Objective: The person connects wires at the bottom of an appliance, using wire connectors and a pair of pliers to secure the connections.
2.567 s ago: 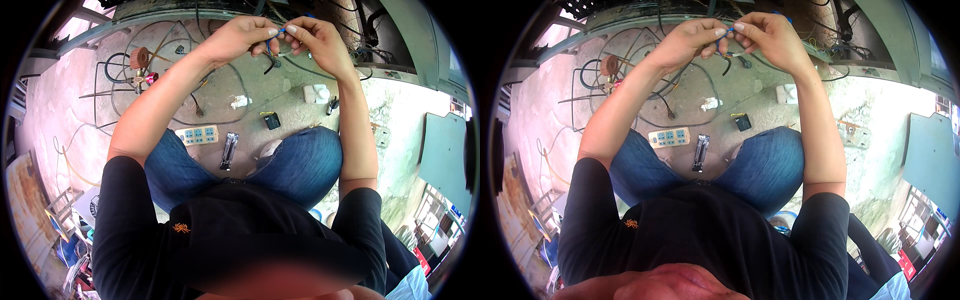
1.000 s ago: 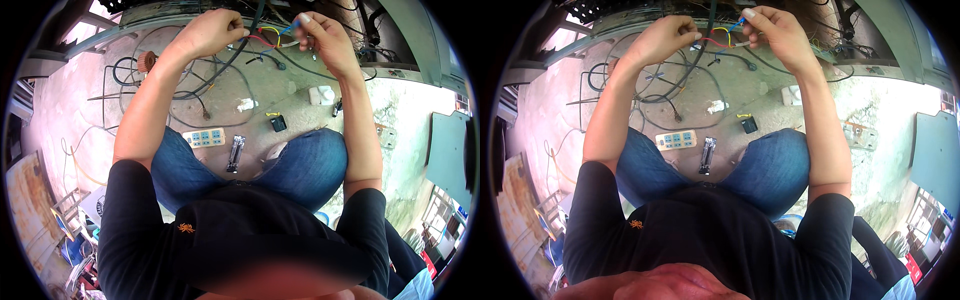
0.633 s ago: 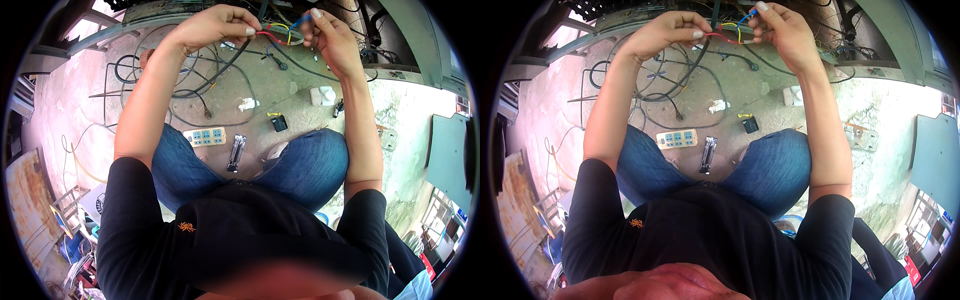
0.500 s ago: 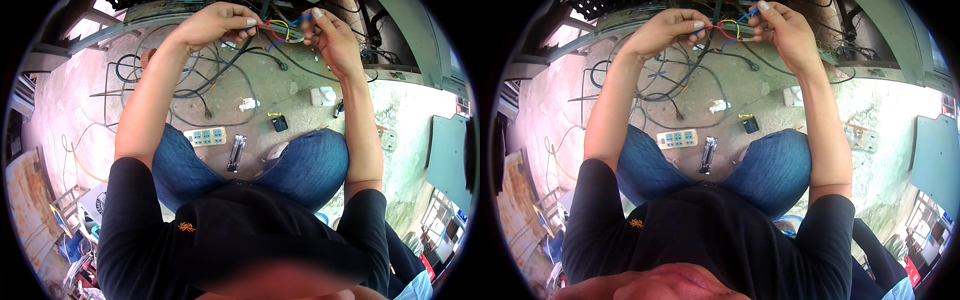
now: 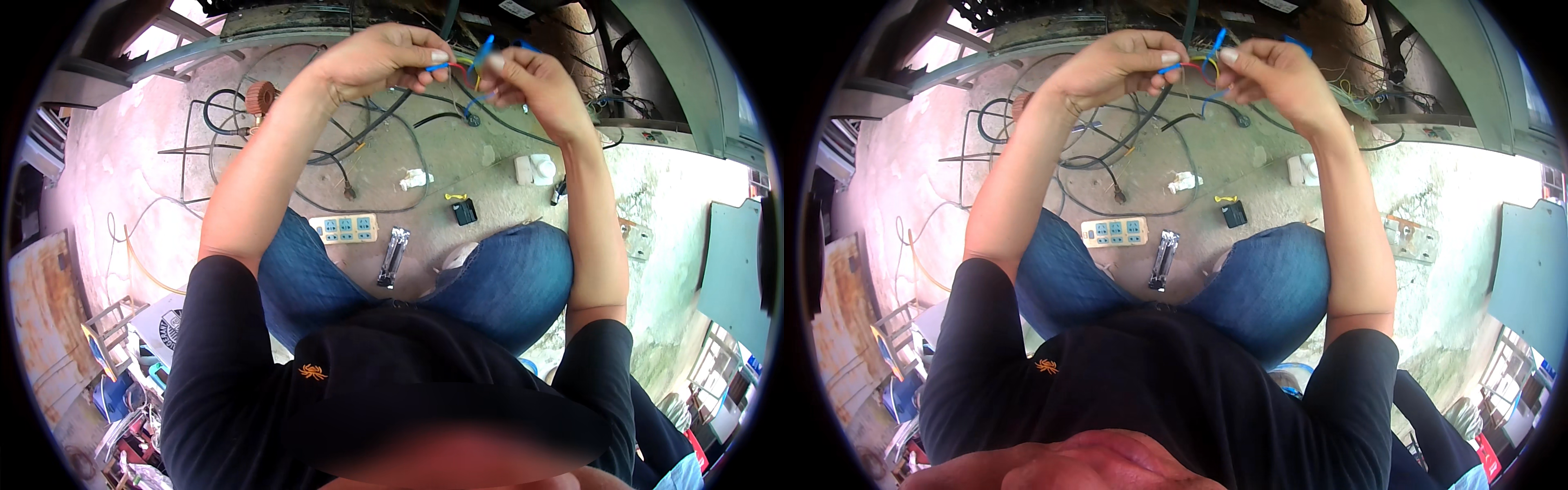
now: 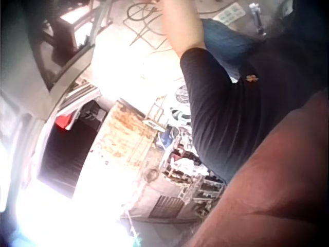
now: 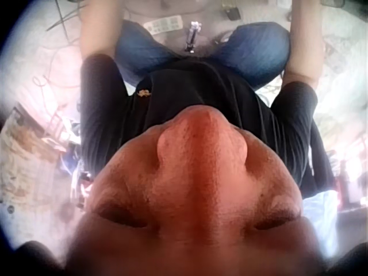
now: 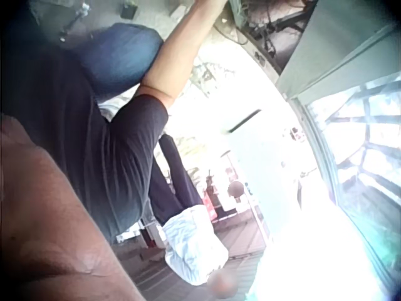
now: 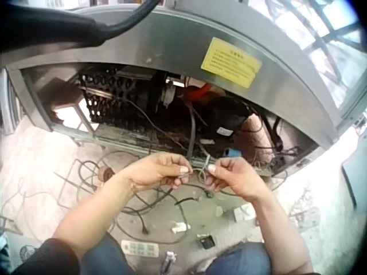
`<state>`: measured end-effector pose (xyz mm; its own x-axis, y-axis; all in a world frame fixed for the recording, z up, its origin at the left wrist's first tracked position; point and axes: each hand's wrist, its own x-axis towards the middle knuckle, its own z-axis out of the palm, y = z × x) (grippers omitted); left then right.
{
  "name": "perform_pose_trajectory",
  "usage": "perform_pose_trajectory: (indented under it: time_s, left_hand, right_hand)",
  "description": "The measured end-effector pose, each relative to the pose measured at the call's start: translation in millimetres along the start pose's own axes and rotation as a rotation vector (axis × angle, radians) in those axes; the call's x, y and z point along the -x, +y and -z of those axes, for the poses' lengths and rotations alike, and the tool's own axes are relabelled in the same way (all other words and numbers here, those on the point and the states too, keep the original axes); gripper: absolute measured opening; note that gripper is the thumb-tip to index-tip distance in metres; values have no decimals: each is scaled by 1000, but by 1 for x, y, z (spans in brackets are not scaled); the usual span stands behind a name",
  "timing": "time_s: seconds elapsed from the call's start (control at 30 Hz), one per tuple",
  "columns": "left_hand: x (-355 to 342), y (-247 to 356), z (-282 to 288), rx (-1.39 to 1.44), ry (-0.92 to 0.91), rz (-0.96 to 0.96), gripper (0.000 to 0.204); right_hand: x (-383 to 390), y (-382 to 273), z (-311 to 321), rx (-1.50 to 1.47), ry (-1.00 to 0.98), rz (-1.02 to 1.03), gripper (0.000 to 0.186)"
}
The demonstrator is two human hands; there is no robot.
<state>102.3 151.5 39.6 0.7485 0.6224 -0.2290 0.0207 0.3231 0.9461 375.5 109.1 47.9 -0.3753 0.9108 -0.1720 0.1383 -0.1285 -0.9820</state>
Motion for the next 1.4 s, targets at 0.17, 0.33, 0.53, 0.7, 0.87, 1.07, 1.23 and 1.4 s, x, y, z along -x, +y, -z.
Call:
perform_pose_trajectory:
  time_s: [0.17,0.33,0.53,0.7,0.87,1.07,1.23,1.4]
  left_hand:
    - [-7,-15,-20,220,-5,5,19]
    - [-4,-25,-39,307,100,-12,20]
    - [8,-32,-47,344,273,-20,23]
    - [14,-34,-43,306,260,7,25]
    - [32,-41,-41,95,240,26,25]
    - [36,-38,-47,-409,268,-30,24]
    - [38,-42,-55,-1039,373,-165,23]
    - [40,-34,-53,-731,283,-71,26]
  right_hand:
    - [9,-6,-11,198,-171,-88,41]
    - [14,-3,-9,-62,-266,-139,43]
    - [14,-9,-21,16,-335,-106,44]
    - [4,2,-24,160,-268,-125,31]
    - [5,-3,-22,290,-178,-87,31]
    - [11,-17,-27,366,-102,-118,27]
    - [12,-19,-28,437,-97,-86,24]
    - [15,-19,-24,419,-110,-53,24]
